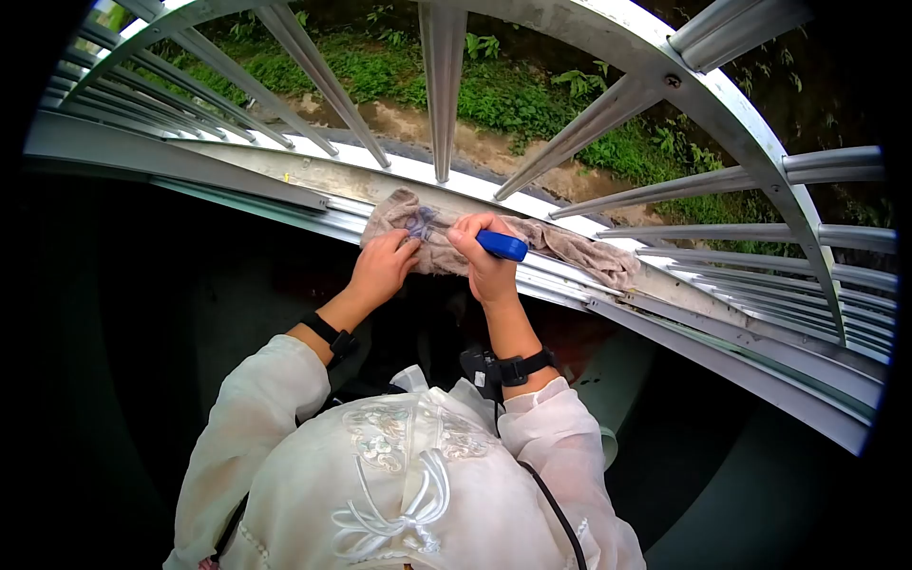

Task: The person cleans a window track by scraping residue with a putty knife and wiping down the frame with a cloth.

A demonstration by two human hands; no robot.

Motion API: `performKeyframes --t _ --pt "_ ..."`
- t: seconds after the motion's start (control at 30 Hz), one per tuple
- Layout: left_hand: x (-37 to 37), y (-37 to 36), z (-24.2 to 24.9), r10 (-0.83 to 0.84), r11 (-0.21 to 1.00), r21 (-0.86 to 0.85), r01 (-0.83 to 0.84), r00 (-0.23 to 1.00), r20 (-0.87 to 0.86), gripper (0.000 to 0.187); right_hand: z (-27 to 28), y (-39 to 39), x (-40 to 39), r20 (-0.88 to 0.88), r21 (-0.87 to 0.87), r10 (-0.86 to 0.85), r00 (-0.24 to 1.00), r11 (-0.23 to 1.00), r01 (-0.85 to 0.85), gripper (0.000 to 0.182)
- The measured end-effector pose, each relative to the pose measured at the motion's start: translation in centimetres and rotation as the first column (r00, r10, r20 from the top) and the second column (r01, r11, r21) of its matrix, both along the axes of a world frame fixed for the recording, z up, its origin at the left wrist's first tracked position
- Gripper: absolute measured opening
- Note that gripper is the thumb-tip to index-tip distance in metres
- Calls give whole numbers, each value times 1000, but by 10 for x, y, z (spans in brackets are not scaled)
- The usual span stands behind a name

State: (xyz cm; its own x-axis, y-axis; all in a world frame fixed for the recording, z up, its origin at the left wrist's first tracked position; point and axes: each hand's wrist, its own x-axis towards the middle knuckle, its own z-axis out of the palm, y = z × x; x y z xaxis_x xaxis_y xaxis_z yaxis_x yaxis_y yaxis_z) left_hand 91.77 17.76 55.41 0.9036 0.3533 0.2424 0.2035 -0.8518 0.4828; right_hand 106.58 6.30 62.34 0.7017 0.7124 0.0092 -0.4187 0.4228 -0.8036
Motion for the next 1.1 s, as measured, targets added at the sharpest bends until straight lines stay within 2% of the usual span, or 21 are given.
performKeyframes --t 0.07,0.2,0.27,0.3,0.37,0.43,0.5,0.53,0.6,0.63,0.67,0.7,0.73,0.8,0.83,0.87,0.93,1.03,1.1 --pt "-8 21 -8 27 1000 -4 -28 993 -117 19 -7 -5 -5 -64 -223 -3 998 975 -11 20" --pt "-15 62 -2 73 990 124 -61 993 -94 16 -25 9 -21 -62 -235 5 998 972 -20 19" --pt "-16 75 -8 188 974 139 -181 982 -37 16 -40 24 -30 -43 -165 58 997 984 -64 19" --pt "-18 76 -3 187 974 140 -180 982 -36 16 -43 34 -33 -25 -124 75 997 989 -78 19" --pt "-22 72 5 145 972 -160 -172 976 -164 20 -44 57 -44 -125 -71 32 992 997 -41 19" --pt "-24 77 9 89 979 -165 -117 982 -168 23 -44 71 -51 109 -301 193 975 941 -153 20" --pt "-22 75 14 7 988 -146 -47 965 -262 26 -30 77 -56 480 -342 311 820 927 -151 20" --pt "-21 60 18 106 987 -122 -106 994 -3 25 -33 75 -60 477 -357 309 823 923 -140 20" --pt "-21 56 2 112 988 -100 -116 992 -49 26 -39 72 -59 671 -227 265 693 962 -148 20" --pt "-23 55 -8 124 989 -67 -131 987 -105 27 -41 65 -57 671 -234 266 692 962 -143 20" --pt "-20 53 -12 101 994 53 -95 989 -109 26 -42 57 -54 679 -243 284 677 957 -158 20" --pt "-16 48 -16 97 994 49 -93 989 -109 26 -42 47 -52 687 -251 300 662 953 -171 20" --pt "-11 40 -21 82 997 -3 -83 991 -110 25 -40 33 -50 715 -279 301 632 950 -137 20" --pt "7 20 -19 18 994 -103 -32 990 -139 23 -39 2 -40 676 -306 282 681 948 -88 21" --pt "18 5 -19 -18 993 -118 13 999 -43 18 -36 -17 -31 652 -347 285 703 936 -58 21" --pt "30 -13 -16 -49 988 -147 41 998 -49 16 -34 -37 -23 599 -371 288 747 927 -59 20" --pt "56 -46 -18 -172 964 -216 152 982 -80 17 -33 -78 -7 604 -395 240 760 918 24 22" --pt "97 -102 -30 -280 929 -272 250 957 -77 16 -24 -130 20 585 -423 151 796 895 141 20" --pt "119 -131 -38 -334 922 -213 324 943 -12 10 -21 -151 35 609 -447 143 780 874 189 20"
